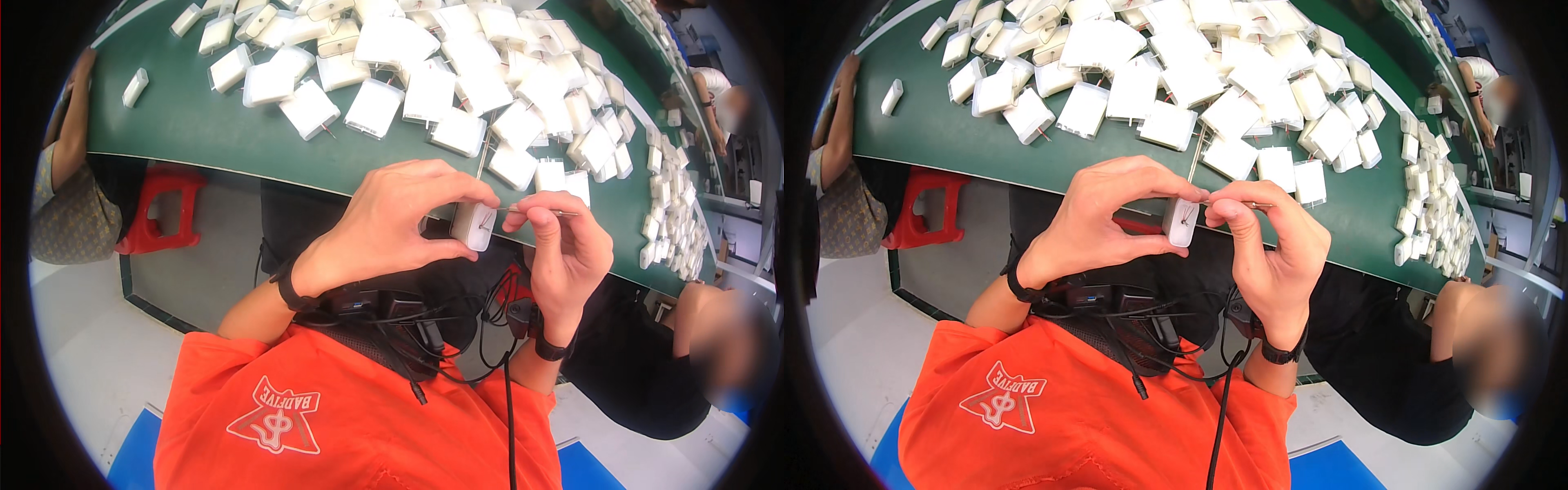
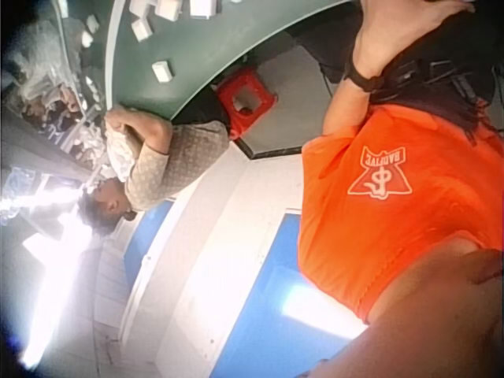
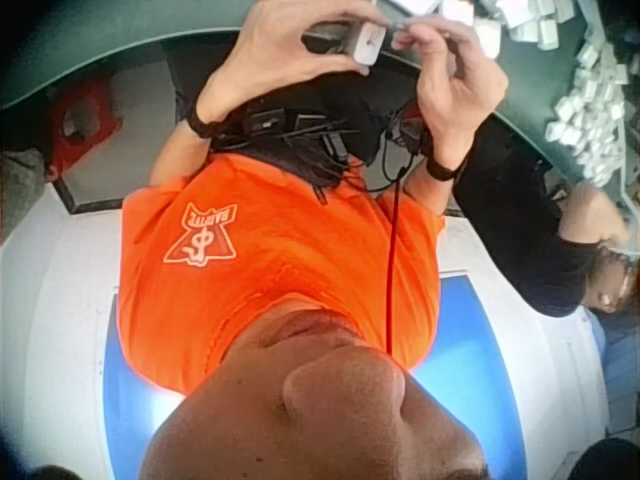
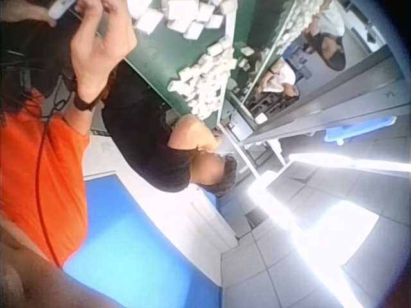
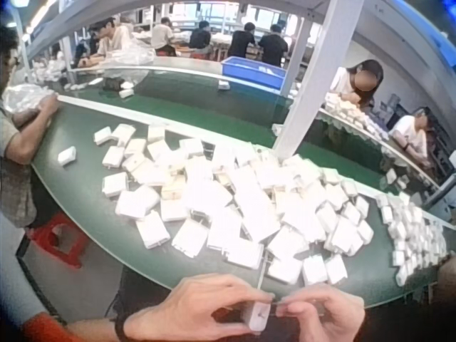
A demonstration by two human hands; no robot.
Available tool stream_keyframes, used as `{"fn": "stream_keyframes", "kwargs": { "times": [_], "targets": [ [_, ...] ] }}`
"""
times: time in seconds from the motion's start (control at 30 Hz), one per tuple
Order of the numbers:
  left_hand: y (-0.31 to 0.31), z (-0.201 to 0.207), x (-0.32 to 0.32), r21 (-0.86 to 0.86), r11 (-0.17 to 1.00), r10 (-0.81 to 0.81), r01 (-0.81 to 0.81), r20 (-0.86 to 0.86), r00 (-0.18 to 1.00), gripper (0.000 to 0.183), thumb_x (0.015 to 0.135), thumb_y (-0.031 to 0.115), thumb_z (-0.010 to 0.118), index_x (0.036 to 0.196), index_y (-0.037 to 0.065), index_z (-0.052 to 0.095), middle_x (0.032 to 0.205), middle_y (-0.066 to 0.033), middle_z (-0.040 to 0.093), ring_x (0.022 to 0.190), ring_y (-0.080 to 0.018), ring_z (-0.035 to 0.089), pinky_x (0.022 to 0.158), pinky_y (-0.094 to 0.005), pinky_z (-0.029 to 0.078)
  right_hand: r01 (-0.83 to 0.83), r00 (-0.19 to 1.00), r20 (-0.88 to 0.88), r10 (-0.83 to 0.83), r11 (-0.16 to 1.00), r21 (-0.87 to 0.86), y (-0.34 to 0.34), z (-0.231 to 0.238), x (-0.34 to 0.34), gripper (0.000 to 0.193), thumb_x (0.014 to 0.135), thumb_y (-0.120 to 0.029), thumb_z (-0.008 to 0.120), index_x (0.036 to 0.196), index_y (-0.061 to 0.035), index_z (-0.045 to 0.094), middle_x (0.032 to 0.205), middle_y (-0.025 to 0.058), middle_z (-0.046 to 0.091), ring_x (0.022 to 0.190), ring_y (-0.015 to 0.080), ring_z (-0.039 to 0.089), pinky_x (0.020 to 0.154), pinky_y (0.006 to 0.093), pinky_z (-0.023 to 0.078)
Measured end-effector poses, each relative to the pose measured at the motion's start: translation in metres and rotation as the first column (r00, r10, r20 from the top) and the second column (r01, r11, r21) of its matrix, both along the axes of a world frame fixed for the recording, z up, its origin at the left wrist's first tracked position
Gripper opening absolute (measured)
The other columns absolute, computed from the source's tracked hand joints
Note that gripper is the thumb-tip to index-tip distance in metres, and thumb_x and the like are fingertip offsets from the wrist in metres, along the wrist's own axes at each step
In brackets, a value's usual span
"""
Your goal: Assembling and testing small white electronic components on a factory production line using a needle tool.
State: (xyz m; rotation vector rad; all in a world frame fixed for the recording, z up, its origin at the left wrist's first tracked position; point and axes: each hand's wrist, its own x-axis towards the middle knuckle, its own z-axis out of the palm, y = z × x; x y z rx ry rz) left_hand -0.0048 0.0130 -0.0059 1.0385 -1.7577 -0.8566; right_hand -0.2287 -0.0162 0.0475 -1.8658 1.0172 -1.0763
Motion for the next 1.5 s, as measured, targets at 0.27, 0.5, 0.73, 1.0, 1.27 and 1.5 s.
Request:
{"fn": "stream_keyframes", "kwargs": {
  "times": [0.27,0.5,0.73,1.0,1.27,1.5],
  "targets": [
    [0.000,0.002,0.000,0.015,1.000,-0.004,0.004,0.004,1.000,0.054,0.073,0.012,0.099,0.124,0.008,0.080,0.118,-0.0043,0.082,0.106,-0.0263,0.076,0.092,-0.0372,0.061,-0.001,1.000,-0.015,0.001,1.000,-0.013,0.001,0.002,0.000,0.005,0.103,0.001,0.074,0.101,0.0063,0.074,0.085,0.0106,0.077,0.074,0.0152,0.075,0.070,0.0272,0.058],
    [0.000,0.002,-0.001,0.037,0.999,-0.009,0.010,-0.028,1.000,0.054,0.074,0.008,0.098,0.125,0.006,0.079,0.118,-0.0065,0.081,0.107,-0.0251,0.076,0.095,-0.0359,0.065,0.005,0.998,-0.059,-0.007,0.999,-0.040,0.000,0.003,0.001,0.003,0.101,0.003,0.075,0.101,0.0061,0.074,0.085,0.0103,0.077,0.074,0.0150,0.075,0.069,0.0266,0.059],
    [0.002,0.002,-0.001,0.089,0.996,-0.009,0.016,-0.074,0.997,0.055,0.076,0.006,0.098,0.127,0.005,0.078,0.118,-0.0087,0.078,0.110,-0.0245,0.077,0.100,-0.0379,0.066,-0.018,0.995,-0.098,0.009,0.995,-0.098,0.001,0.004,0.005,0.003,0.100,0.003,0.076,0.101,0.0058,0.075,0.085,0.0103,0.079,0.075,0.0158,0.077,0.070,0.0267,0.059],
    [0.000,0.000,-0.001,-0.011,1.000,0.001,-0.001,-0.020,1.000,0.056,0.072,0.007,0.099,0.123,0.004,0.078,0.112,-0.0106,0.078,0.104,-0.0279,0.077,0.090,-0.0363,0.064,0.000,0.976,-0.216,-0.022,0.995,-0.104,0.000,0.016,0.008,0.004,0.099,0.003,0.075,0.097,0.0008,0.073,0.081,0.0090,0.075,0.068,0.0199,0.073,0.064,0.0305,0.056],
    [0.002,0.000,-0.005,-0.026,0.999,0.039,-0.041,-0.078,0.996,0.057,0.068,0.006,0.101,0.118,0.002,0.076,0.111,-0.0116,0.079,0.100,-0.0298,0.078,0.088,-0.0361,0.063,-0.068,0.913,-0.409,-0.007,0.983,-0.170,-0.010,0.028,0.026,0.008,0.097,-0.001,0.077,0.093,-0.0007,0.071,0.078,0.0109,0.072,0.064,0.0273,0.072,0.058,0.0348,0.053],
    [0.001,-0.001,-0.004,-0.042,0.998,0.052,-0.054,-0.052,0.997,0.057,0.067,0.009,0.101,0.117,0.003,0.076,0.109,-0.0093,0.080,0.100,-0.0300,0.077,0.088,-0.0372,0.061,0.104,0.968,-0.225,-0.111,0.994,-0.040,-0.007,0.025,0.038,0.016,0.100,-0.003,0.077,0.089,0.0040,0.068,0.070,0.0113,0.071,0.062,0.0149,0.075,0.056,0.0289,0.053]
  ]
}}
